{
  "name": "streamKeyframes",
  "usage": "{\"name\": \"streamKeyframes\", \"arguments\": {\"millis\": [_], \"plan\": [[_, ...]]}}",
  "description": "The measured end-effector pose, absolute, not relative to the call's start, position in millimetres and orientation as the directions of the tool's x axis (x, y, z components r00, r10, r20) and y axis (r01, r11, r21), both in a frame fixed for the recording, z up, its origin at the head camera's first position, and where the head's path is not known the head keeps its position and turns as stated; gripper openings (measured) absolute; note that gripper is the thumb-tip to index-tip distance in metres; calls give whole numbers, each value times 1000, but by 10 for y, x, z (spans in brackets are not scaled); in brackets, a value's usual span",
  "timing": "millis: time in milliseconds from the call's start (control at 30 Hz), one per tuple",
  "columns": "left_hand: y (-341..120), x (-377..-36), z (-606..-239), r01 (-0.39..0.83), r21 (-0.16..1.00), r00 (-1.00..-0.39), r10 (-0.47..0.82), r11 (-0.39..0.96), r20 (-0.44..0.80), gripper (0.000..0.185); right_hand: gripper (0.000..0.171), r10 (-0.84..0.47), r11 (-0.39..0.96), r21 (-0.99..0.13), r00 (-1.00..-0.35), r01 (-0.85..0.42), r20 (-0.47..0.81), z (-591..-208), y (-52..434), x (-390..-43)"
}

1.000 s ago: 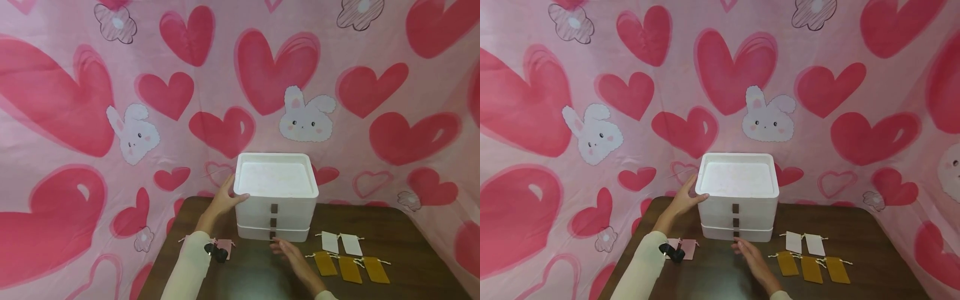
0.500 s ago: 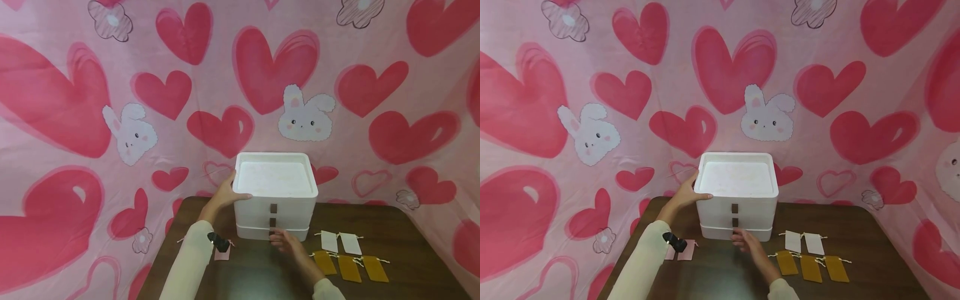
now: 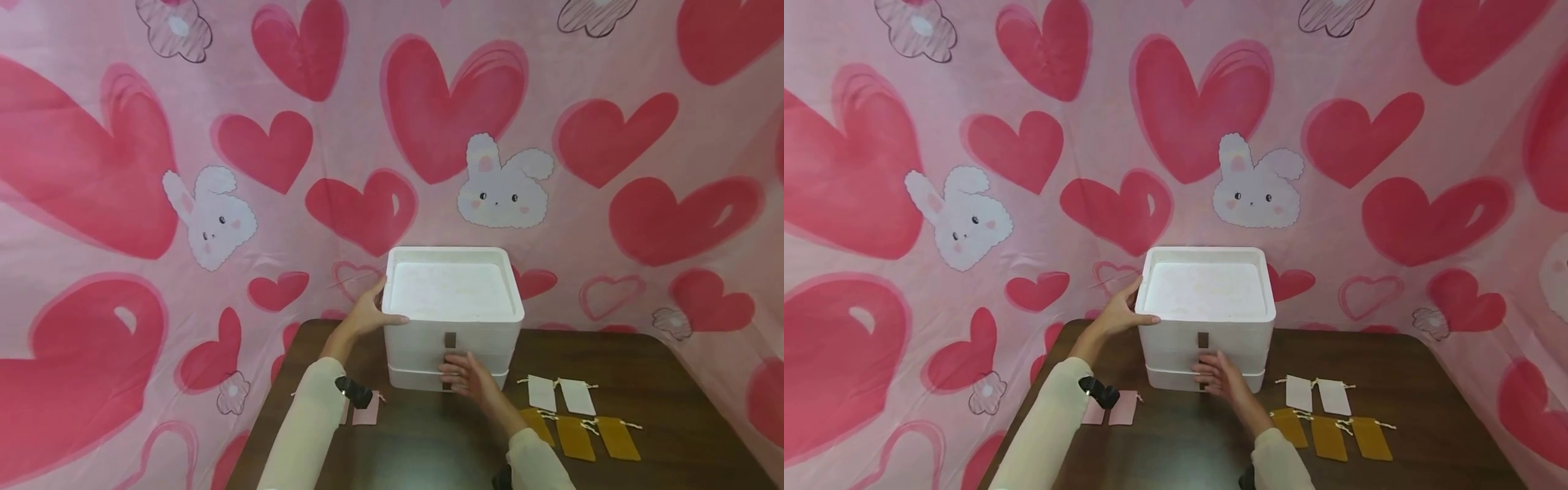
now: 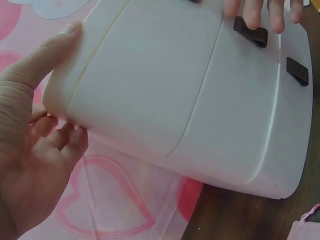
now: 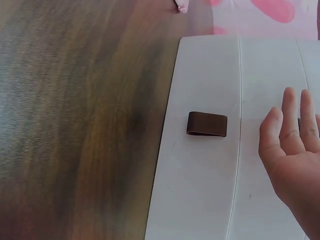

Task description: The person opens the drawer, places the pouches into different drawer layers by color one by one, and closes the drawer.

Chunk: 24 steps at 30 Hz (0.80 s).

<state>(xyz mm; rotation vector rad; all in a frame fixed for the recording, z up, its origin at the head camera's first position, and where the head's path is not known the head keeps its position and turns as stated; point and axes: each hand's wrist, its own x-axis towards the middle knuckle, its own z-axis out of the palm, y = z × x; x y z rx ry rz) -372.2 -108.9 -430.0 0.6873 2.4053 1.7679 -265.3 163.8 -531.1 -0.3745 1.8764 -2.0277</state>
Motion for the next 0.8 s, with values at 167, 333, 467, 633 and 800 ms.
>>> {"name": "streamKeyframes", "arguments": {"millis": [167, 333, 467, 633, 800], "plan": [[-1122, -3758, -4356, 271, 947, -903, 385, 171, 189, 112, 82, -399, -31, -993, -912, 115, -93, -5273, 1588, -2726], [-1135, -3780, -4388, 236, 962, -914, 367, 137, 172, 111, 87, -398, -27, -989, -909, 147, -124, -5231, 1553, -2797], [-1135, -3795, -4401, 226, 966, -916, 366, 129, 166, 110, 88, -408, -76, -987, -907, 144, -101, -5214, 1539, -2825], [-1128, -3820, -4412, 229, 965, -918, 359, 125, 171, 109, 83, -414, -183, -971, -908, 152, -63, -5189, 1511, -2846], [-1135, -3815, -4405, 244, 958, -914, 366, 152, 175, 109, 76, -411, -270, -947, -910, 172, -48, -5206, 1475, -2852]]}}
